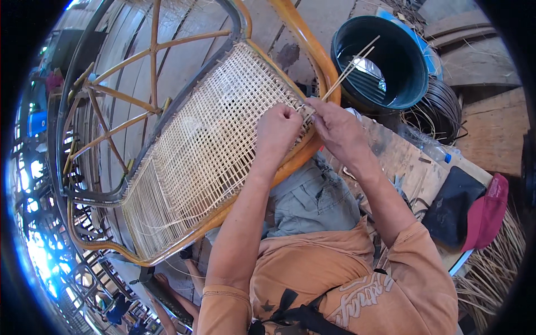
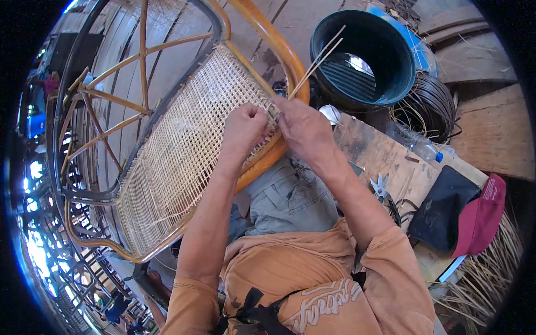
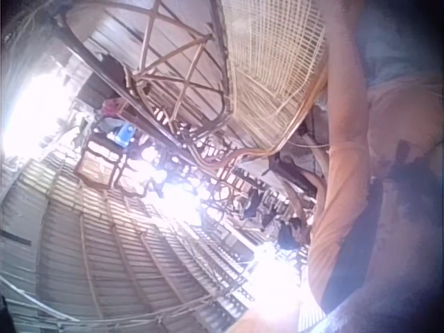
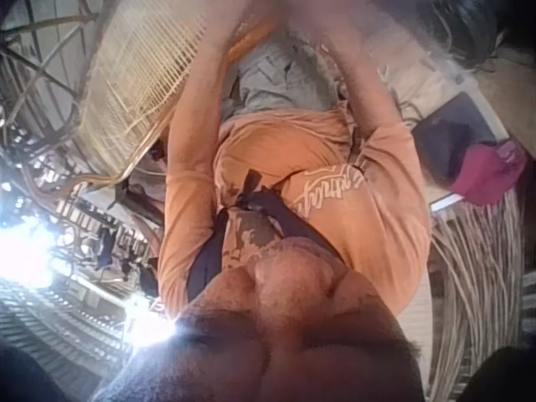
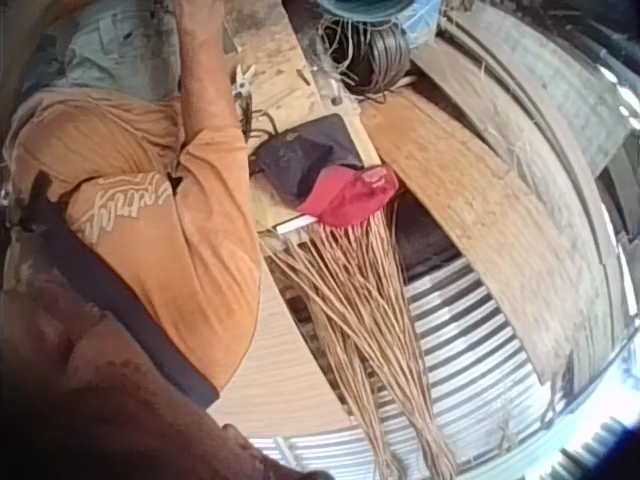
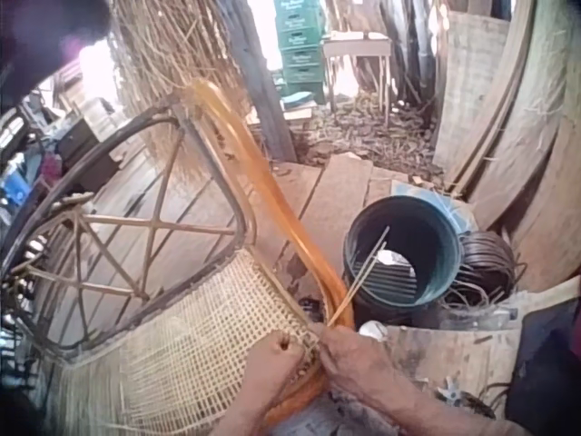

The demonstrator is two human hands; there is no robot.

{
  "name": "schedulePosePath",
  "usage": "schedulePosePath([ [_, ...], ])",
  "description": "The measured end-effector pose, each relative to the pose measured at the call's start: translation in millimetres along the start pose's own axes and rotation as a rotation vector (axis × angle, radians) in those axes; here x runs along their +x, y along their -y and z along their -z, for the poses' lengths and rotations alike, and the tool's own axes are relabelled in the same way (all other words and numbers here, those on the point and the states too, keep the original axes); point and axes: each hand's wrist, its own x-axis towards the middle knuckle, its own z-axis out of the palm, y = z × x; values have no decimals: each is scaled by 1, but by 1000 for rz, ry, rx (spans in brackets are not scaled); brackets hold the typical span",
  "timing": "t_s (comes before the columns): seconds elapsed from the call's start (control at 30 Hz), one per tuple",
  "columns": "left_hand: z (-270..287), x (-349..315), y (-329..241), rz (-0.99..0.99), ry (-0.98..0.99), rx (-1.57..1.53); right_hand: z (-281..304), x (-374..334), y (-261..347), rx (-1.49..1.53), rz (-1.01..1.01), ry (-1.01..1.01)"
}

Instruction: Repairing or weaving a rattan bench using strips of material and hand tools.

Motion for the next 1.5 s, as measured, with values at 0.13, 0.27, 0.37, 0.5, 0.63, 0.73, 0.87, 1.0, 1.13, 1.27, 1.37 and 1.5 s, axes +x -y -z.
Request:
schedulePosePath([
  [0.13,0,-2,3,-12,45,-107,0,6,-1,-122,61,37],
  [0.27,1,-5,3,-39,47,-168,1,15,7,-305,-27,212],
  [0.37,1,-6,1,25,22,-224,1,21,14,-408,-50,292],
  [0.5,1,-3,-3,37,-16,-150,0,27,20,-463,-51,309],
  [0.63,0,-1,-3,34,-38,-110,-2,28,22,-515,-65,334],
  [0.73,-4,-1,-1,12,-79,-84,-5,27,21,-577,-39,325],
  [0.87,-10,-2,2,-87,-176,-3,-8,25,18,-624,-12,298],
  [1.0,-14,1,0,-137,-263,165,-7,26,14,-561,29,275],
  [1.13,-15,4,-2,-101,-235,234,-2,28,9,-432,7,290],
  [1.27,-13,0,-4,-154,-214,213,-2,28,11,-449,-11,339],
  [1.37,-5,-4,-4,-238,-152,189,-1,28,14,-487,-19,353],
  [1.5,19,-32,14,-123,-138,-154,7,33,15,-292,-87,308],
])
